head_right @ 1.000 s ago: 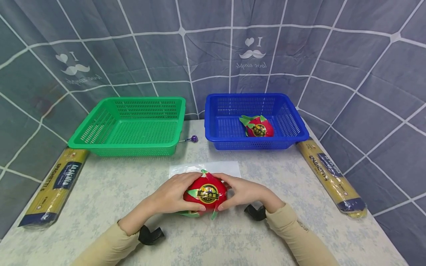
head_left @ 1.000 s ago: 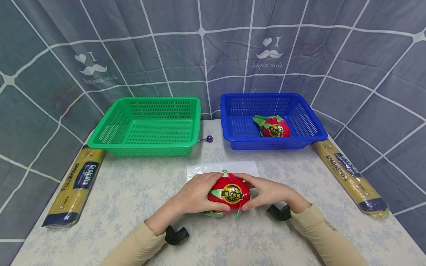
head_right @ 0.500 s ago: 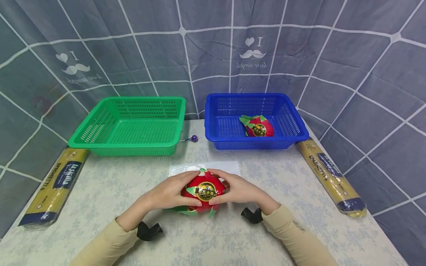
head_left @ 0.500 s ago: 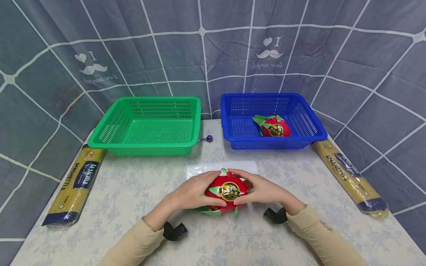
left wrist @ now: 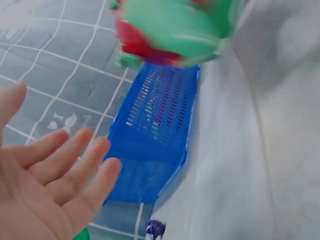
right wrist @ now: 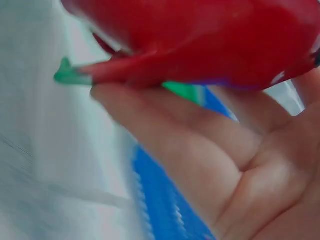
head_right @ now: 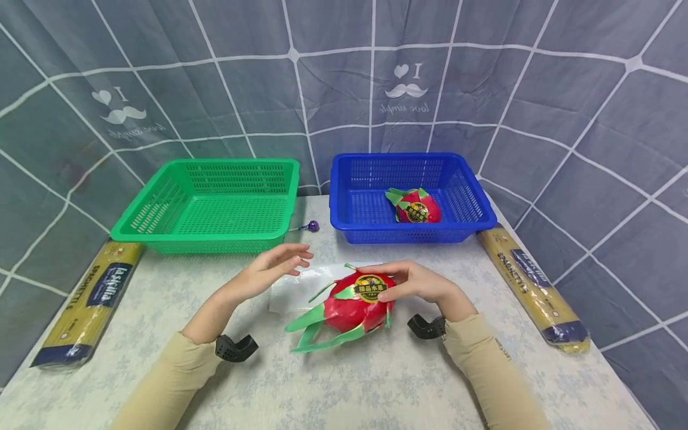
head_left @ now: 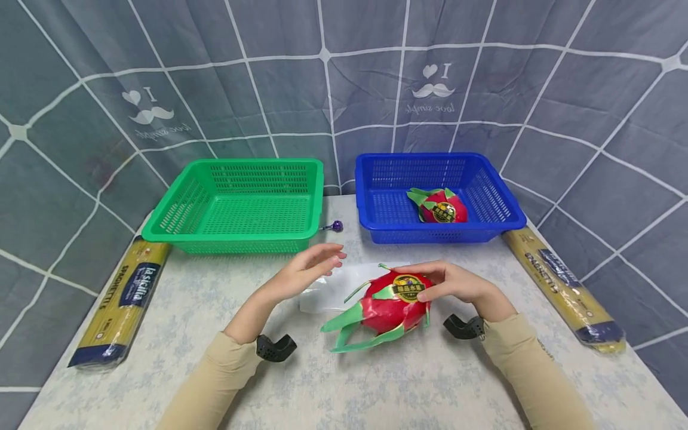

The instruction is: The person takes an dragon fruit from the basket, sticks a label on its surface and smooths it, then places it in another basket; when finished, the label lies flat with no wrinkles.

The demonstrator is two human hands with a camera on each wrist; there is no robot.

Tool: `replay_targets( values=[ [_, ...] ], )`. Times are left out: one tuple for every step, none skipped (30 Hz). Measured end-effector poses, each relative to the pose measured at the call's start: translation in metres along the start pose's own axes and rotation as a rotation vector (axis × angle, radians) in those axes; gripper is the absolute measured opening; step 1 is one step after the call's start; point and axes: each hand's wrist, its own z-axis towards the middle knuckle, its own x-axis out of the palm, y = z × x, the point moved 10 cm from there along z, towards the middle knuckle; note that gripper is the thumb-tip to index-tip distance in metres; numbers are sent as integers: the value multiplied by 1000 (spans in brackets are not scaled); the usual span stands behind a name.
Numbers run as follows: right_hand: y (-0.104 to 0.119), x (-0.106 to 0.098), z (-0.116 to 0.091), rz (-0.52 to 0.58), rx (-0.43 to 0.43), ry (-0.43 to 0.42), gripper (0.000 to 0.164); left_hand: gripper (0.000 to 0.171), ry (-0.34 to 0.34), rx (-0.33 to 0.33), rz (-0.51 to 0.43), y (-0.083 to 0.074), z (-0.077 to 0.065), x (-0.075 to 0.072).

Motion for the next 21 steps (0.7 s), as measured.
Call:
replay_targets(
  values=[
    [6, -6, -3, 35, -46, 4, 51, 39, -27, -8, -42, 1, 4, -4],
    [14, -13, -6, 79, -94, 3, 51, 38, -46, -15, -84, 2, 9, -6],
    [22, -21, -9, 119, -141, -2, 51, 38, -66, -32, -111, 3, 14, -8],
    [29, -30, -11, 168, -183, -13, 51, 38, -82, -42, -132, 4, 19, -9],
    [37, -40, -13, 205, -220, -36, 51, 39, -95, -56, -154, 6, 24, -10],
    [44, -50, -15, 242, -250, -69, 51, 40, -111, -73, -170, 8, 29, -11],
    [50, -61, -15, 277, -270, -112, 50, 40, -129, -92, -180, 10, 34, -12],
    [54, -72, -15, 310, -280, -169, 49, 40, -147, -109, -185, 12, 38, -13],
    [57, -83, -14, 334, -280, -237, 48, 40, -165, -123, -183, 15, 43, -14],
    [59, -95, -12, 354, -269, -316, 47, 39, -181, -130, -183, 18, 47, -15],
    [59, -105, -11, 361, -250, -398, 46, 38, -195, -143, -176, 20, 52, -15],
    [58, -114, -8, 367, -226, -482, 46, 38, -209, -149, -164, 22, 56, -15],
    [57, -123, -6, 361, -201, -561, 46, 37, -221, -153, -149, 24, 61, -15],
    [55, -130, -3, 342, -174, -637, 48, 36, -234, -158, -134, 26, 65, -15],
    [52, -136, -1, 300, -141, -708, 49, 36, -243, -158, -124, 27, 70, -14],
    [49, -142, 2, 238, -108, -767, 51, 36, -258, -165, -119, 29, 74, -13],
    [46, -146, 5, 162, -71, -818, 54, 36, -268, -177, -115, 27, 76, -11],
    [42, -150, 9, 85, -33, -862, 56, 35, -284, -181, -108, 29, 80, -10],
    [39, -153, 12, 4, 5, -891, 58, 35, -303, -188, -108, 31, 83, -9],
    [34, -156, 15, -70, 46, -916, 60, 34, -326, -195, -112, 34, 86, -9],
    [31, -158, 19, -133, 84, -933, 61, 33, -349, -201, -115, 36, 88, -9]
  ],
)
